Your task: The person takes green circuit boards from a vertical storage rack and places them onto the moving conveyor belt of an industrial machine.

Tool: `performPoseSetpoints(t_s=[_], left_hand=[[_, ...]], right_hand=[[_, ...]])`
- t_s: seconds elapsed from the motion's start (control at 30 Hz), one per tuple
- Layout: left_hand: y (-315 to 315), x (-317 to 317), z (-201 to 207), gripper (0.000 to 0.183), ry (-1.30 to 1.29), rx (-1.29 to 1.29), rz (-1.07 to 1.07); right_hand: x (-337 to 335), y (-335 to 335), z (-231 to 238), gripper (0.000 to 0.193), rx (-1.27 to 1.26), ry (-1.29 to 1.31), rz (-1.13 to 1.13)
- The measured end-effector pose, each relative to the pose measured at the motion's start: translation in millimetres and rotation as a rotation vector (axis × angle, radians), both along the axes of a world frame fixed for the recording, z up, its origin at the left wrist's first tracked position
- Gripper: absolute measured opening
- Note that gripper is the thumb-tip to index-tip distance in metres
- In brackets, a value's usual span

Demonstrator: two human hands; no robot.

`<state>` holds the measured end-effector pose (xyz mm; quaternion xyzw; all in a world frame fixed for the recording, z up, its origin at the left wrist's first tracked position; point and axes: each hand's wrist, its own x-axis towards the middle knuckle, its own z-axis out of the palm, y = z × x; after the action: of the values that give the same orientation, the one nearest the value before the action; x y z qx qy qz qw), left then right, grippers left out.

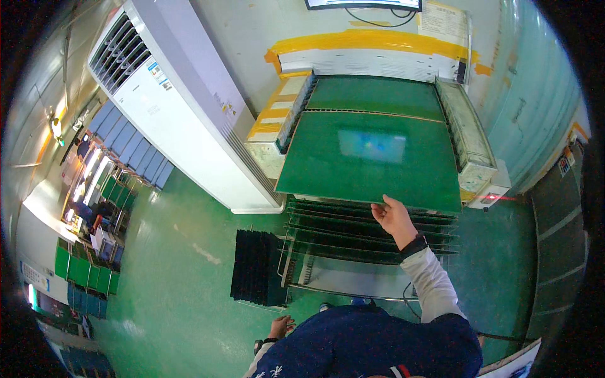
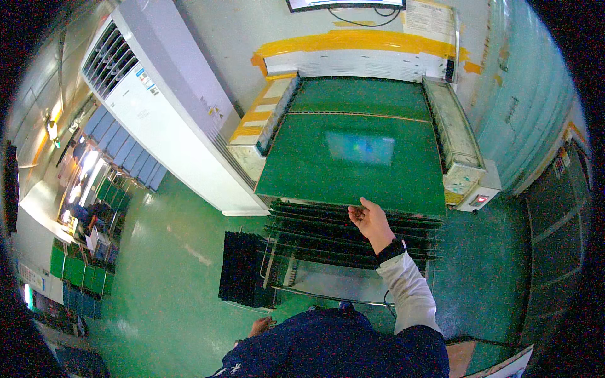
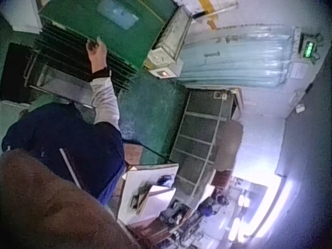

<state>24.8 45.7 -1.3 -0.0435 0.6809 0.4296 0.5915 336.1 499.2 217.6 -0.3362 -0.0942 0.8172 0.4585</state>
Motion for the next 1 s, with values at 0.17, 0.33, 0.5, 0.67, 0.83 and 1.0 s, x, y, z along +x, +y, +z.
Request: performPoseSetpoints(t_s=[0.17, 0.33, 0.5, 0.67, 0.83, 1.0], left_hand=[[2, 3, 7, 0.035, 0.037, -0.027, -0.016], [0, 3, 4, 0.035, 0.046, -0.022, -0.008], [0, 2, 2, 0.036, 0.011, 0.019, 0.013], [-2, 0, -7, 0.037, 0.028, 0.013, -0.005], [1, 2, 0, 0.038, 0.045, -0.003, -0.02], [4, 6, 9, 0.04, 0.045, -0.023, -0.016]], right_hand=[[2, 6, -3, 0.023, -0.016, 0.008, 0.015], [-1, 10, -4, 0.023, -0.009, -0.019, -0.004], [0, 16, -7, 0.024, 0.003, -0.021, -0.016], [-1, 21, -4, 0.025, -0.008, -0.011, -0.005], [-2, 24, -3, 0.025, 0.007, -0.005, -0.002], [-2, 27, -2, 0.024, -0.019, -0.023, -0.02]])
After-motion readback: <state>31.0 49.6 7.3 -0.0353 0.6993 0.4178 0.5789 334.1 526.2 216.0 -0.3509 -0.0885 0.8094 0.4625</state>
